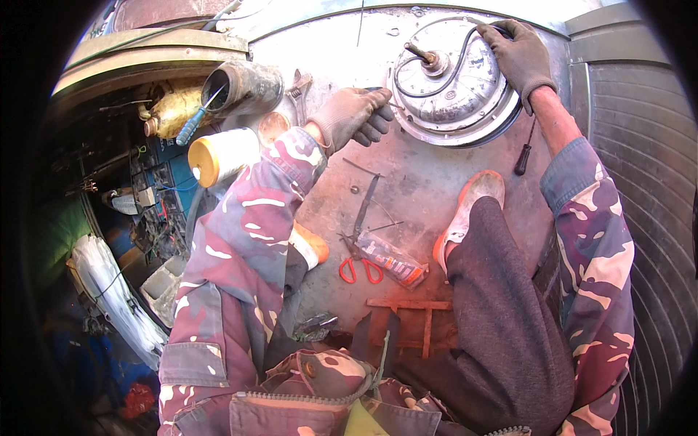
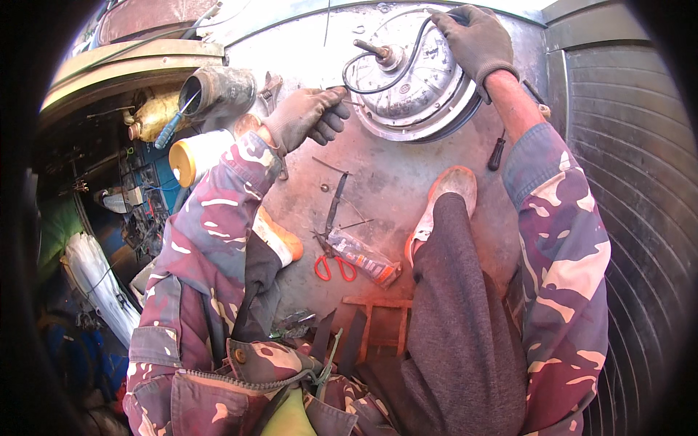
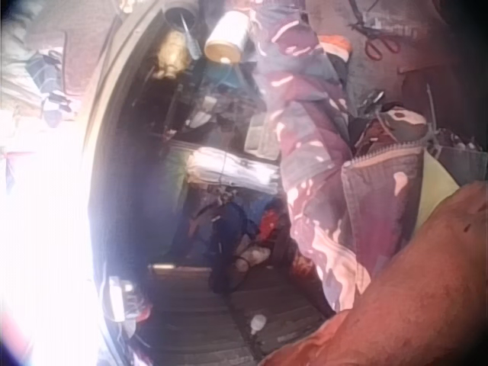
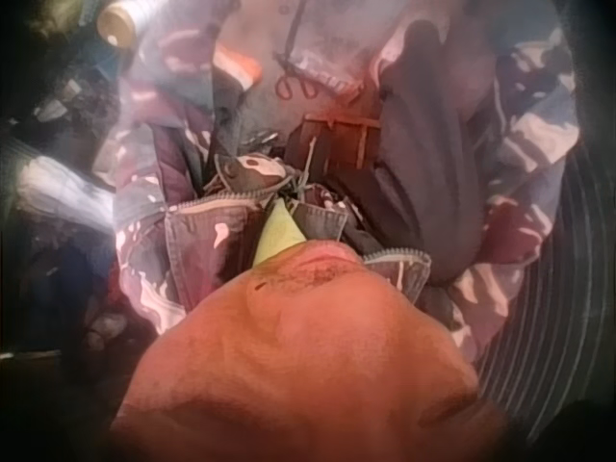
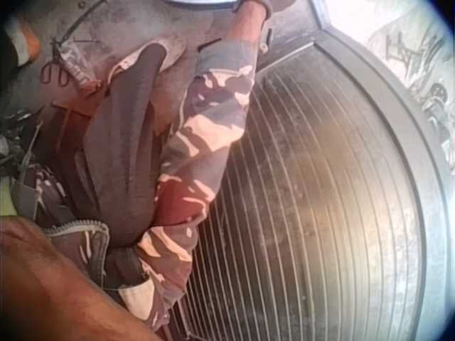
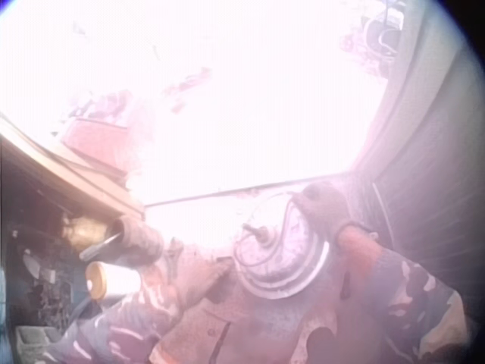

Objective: The person sits on the floor and uses a screwdriver to remove screws from a circular motor housing. They then use a small brush to clean the interior of the housing and continue adjusting internal components with the screwdriver.

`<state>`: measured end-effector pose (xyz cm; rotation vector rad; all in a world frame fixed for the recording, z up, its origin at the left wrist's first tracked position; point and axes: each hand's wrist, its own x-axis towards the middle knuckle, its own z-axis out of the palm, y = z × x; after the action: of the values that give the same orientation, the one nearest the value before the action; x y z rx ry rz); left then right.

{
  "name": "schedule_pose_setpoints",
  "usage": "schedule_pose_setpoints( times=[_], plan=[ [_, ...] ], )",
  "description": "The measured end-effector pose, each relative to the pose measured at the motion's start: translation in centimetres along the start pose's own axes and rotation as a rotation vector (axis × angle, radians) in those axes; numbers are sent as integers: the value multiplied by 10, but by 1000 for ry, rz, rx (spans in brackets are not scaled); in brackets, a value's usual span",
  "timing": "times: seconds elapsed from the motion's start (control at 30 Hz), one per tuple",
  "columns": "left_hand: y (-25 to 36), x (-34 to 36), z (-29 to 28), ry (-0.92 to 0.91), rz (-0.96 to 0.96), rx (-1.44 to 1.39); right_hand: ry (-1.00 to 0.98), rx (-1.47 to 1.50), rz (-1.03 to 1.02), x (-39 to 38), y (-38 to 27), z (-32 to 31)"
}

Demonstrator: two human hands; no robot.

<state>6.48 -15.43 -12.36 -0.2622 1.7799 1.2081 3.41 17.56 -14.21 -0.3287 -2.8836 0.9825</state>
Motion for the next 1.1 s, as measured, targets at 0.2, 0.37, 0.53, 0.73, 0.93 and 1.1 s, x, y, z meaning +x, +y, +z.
schedule_pose_setpoints(
  times=[0.2, 0.37, 0.53, 0.73, 0.93, 1.1],
  plan=[
    [-7, 5, -8, 271, 614, 1268, 53, -78, -45, 0, -2, 3],
    [-17, 7, -18, 249, 724, 1347, 70, -77, -53, -3, -1, 4],
    [-20, 6, -19, 190, 687, 1129, 26, -51, -39, -1, 0, 3],
    [-18, 13, -21, 271, 892, 1468, 31, -46, -8, -3, -3, 2],
    [-28, 4, -12, 474, 617, 1067, 48, -50, -24, -5, -5, 2],
    [-14, 3, -14, 141, -73, 147, 32, -31, -14, -2, -4, 2]
  ],
)
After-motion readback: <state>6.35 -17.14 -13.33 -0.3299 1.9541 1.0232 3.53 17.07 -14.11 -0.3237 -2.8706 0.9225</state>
